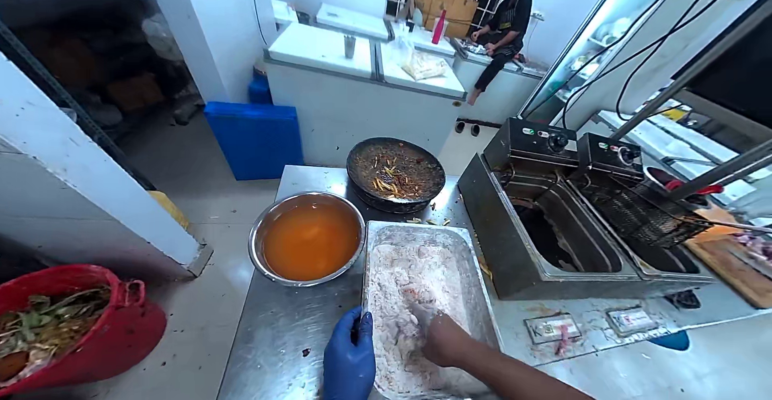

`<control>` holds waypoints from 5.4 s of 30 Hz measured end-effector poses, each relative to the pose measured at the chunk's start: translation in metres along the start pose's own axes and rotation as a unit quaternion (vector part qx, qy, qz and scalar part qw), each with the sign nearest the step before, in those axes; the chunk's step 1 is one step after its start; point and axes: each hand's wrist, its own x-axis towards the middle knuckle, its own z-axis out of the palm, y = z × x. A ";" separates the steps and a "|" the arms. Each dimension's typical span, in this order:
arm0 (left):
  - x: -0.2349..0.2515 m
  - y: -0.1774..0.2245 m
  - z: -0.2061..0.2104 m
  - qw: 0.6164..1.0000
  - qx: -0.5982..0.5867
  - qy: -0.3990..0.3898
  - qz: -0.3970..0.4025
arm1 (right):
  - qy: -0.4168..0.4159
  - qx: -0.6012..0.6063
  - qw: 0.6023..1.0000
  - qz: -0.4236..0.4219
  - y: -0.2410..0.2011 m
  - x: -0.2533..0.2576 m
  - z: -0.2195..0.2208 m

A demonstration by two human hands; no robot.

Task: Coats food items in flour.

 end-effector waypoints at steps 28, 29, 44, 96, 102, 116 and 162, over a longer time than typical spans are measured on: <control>0.001 -0.002 -0.002 1.000 0.005 0.000 -0.008 | -0.027 -0.043 0.998 0.032 -0.011 -0.019 -0.045; 0.001 -0.002 -0.001 1.000 0.006 0.003 -0.007 | -0.088 -0.095 0.988 0.085 -0.011 -0.030 -0.042; 0.001 0.000 -0.003 1.000 -0.005 0.003 -0.009 | -0.014 -0.071 0.988 -0.139 -0.020 -0.001 -0.022; 0.003 -0.003 -0.001 0.999 0.025 0.003 -0.022 | 0.033 -0.066 0.997 -0.002 0.013 0.047 -0.068; 0.007 -0.003 -0.004 0.999 0.023 0.006 -0.023 | 0.014 0.054 0.998 -0.030 0.001 0.046 -0.081; 0.003 -0.004 -0.005 1.000 0.015 -0.002 -0.027 | -0.042 -0.099 0.994 0.037 0.006 0.011 -0.056; -0.001 -0.003 -0.005 0.999 0.002 -0.002 -0.046 | -0.058 -0.176 0.977 -0.102 -0.019 0.055 -0.071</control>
